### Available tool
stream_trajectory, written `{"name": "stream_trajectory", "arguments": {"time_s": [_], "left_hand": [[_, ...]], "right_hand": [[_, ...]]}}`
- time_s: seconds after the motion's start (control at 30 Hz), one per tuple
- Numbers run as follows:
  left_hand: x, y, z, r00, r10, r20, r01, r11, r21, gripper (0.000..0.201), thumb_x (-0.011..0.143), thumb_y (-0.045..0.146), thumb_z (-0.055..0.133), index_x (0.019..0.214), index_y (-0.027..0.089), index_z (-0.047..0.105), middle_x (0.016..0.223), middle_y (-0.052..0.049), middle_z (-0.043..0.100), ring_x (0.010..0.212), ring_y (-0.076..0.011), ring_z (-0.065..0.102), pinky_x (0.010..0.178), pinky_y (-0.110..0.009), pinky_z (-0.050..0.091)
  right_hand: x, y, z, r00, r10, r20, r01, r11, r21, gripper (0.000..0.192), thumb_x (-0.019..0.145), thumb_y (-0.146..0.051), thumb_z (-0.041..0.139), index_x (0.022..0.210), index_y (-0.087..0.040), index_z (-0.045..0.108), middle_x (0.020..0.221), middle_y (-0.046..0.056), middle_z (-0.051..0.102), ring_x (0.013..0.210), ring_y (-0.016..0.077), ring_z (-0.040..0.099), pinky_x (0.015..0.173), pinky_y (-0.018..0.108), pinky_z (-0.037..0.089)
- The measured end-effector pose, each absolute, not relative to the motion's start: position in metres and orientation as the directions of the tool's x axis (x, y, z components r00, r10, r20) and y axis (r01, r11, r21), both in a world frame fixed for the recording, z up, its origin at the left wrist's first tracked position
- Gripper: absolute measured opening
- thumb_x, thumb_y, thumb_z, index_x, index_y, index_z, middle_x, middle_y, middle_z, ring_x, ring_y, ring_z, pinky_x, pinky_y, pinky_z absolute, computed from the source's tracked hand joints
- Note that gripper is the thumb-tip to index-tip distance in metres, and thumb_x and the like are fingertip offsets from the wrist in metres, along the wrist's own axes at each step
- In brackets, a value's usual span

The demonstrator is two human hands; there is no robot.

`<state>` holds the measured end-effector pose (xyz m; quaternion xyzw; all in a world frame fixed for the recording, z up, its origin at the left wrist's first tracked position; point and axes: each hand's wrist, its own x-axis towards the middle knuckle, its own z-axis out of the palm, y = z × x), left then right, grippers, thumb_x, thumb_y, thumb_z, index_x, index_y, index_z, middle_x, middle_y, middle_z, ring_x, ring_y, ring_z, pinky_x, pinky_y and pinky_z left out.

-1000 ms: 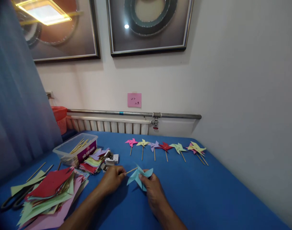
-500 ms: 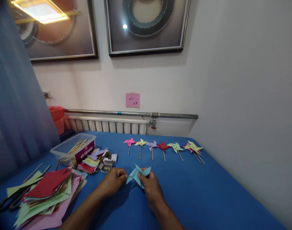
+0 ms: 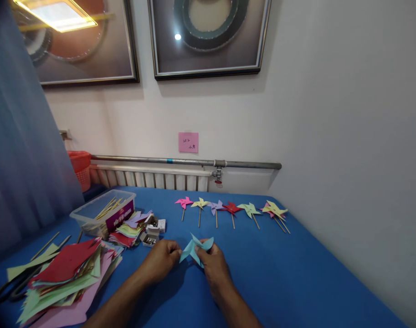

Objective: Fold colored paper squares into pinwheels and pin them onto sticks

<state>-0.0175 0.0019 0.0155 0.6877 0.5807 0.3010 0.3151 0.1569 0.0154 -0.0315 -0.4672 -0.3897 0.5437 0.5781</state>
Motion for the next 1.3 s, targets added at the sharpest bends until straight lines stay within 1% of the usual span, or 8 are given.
{"name": "stream_trajectory", "arguments": {"time_s": [0.13,0.33,0.5,0.63,0.73,0.83,1.0,1.3], "left_hand": [[-0.018,0.002,0.016,0.142,0.989,0.048,0.634,-0.128,0.763,0.020,0.082,0.020,0.052,0.065,0.017,0.061,0.059,0.002,0.056,0.061,-0.0130,0.049,0.058,-0.026,0.028],[-0.018,0.002,0.016,0.151,0.988,0.029,0.653,-0.122,0.748,0.020,0.082,0.020,0.051,0.064,0.017,0.060,0.058,0.003,0.053,0.059,-0.0124,0.048,0.057,-0.027,0.026],[-0.018,0.001,0.013,0.161,0.984,0.072,0.650,-0.160,0.743,0.020,0.082,0.020,0.052,0.064,0.017,0.059,0.058,0.004,0.054,0.061,-0.0123,0.048,0.058,-0.027,0.027],[-0.018,0.001,0.014,0.158,0.985,0.064,0.674,-0.155,0.722,0.021,0.083,0.022,0.052,0.064,0.017,0.059,0.058,0.003,0.054,0.060,-0.0124,0.049,0.058,-0.027,0.026],[-0.018,0.001,0.016,0.159,0.985,0.068,0.667,-0.158,0.729,0.021,0.083,0.021,0.051,0.063,0.017,0.059,0.059,0.003,0.055,0.061,-0.0127,0.050,0.058,-0.027,0.027],[-0.017,0.001,0.018,0.161,0.985,0.059,0.658,-0.152,0.737,0.022,0.083,0.021,0.051,0.063,0.017,0.058,0.059,0.003,0.055,0.061,-0.0129,0.050,0.059,-0.027,0.027],[-0.017,0.001,0.015,0.155,0.987,0.049,0.659,-0.140,0.739,0.020,0.083,0.020,0.052,0.066,0.016,0.063,0.061,0.002,0.058,0.063,-0.0133,0.050,0.060,-0.027,0.028],[-0.017,0.002,0.014,0.140,0.988,0.065,0.676,-0.144,0.722,0.021,0.084,0.022,0.054,0.065,0.016,0.062,0.060,0.002,0.057,0.061,-0.0128,0.050,0.059,-0.027,0.027]], "right_hand": [[0.158,0.016,-0.030,0.086,0.994,-0.069,-0.244,-0.046,-0.969,0.039,0.057,-0.042,0.084,0.084,-0.019,0.068,0.062,-0.003,0.065,0.057,0.0153,0.055,0.058,0.027,0.044],[0.159,0.011,-0.024,0.083,0.995,-0.059,-0.245,-0.037,-0.969,0.036,0.061,-0.041,0.083,0.086,-0.020,0.068,0.063,-0.004,0.065,0.057,0.0150,0.055,0.059,0.027,0.045],[0.159,0.012,-0.025,0.084,0.995,-0.050,-0.227,-0.030,-0.974,0.036,0.063,-0.043,0.082,0.087,-0.020,0.069,0.061,-0.004,0.063,0.055,0.0141,0.053,0.056,0.026,0.042],[0.159,0.019,-0.033,0.100,0.992,-0.073,-0.223,-0.049,-0.974,0.040,0.057,-0.044,0.083,0.084,-0.020,0.067,0.060,-0.004,0.063,0.055,0.0145,0.052,0.055,0.027,0.041],[0.159,0.022,-0.037,0.102,0.991,-0.086,-0.242,-0.059,-0.968,0.043,0.055,-0.046,0.084,0.085,-0.020,0.067,0.061,-0.004,0.064,0.055,0.0153,0.054,0.056,0.027,0.042],[0.158,0.021,-0.038,0.106,0.991,-0.076,-0.242,-0.049,-0.969,0.041,0.056,-0.046,0.083,0.084,-0.020,0.068,0.060,-0.004,0.063,0.054,0.0151,0.053,0.056,0.027,0.042],[0.158,0.019,-0.035,0.113,0.991,-0.071,-0.227,-0.044,-0.973,0.039,0.058,-0.045,0.083,0.085,-0.020,0.068,0.062,-0.003,0.065,0.056,0.0162,0.055,0.057,0.028,0.043],[0.157,0.012,-0.027,0.141,0.989,-0.048,-0.214,-0.017,-0.977,0.036,0.062,-0.043,0.081,0.086,-0.019,0.068,0.061,-0.005,0.063,0.056,0.0150,0.054,0.056,0.027,0.040]]}}
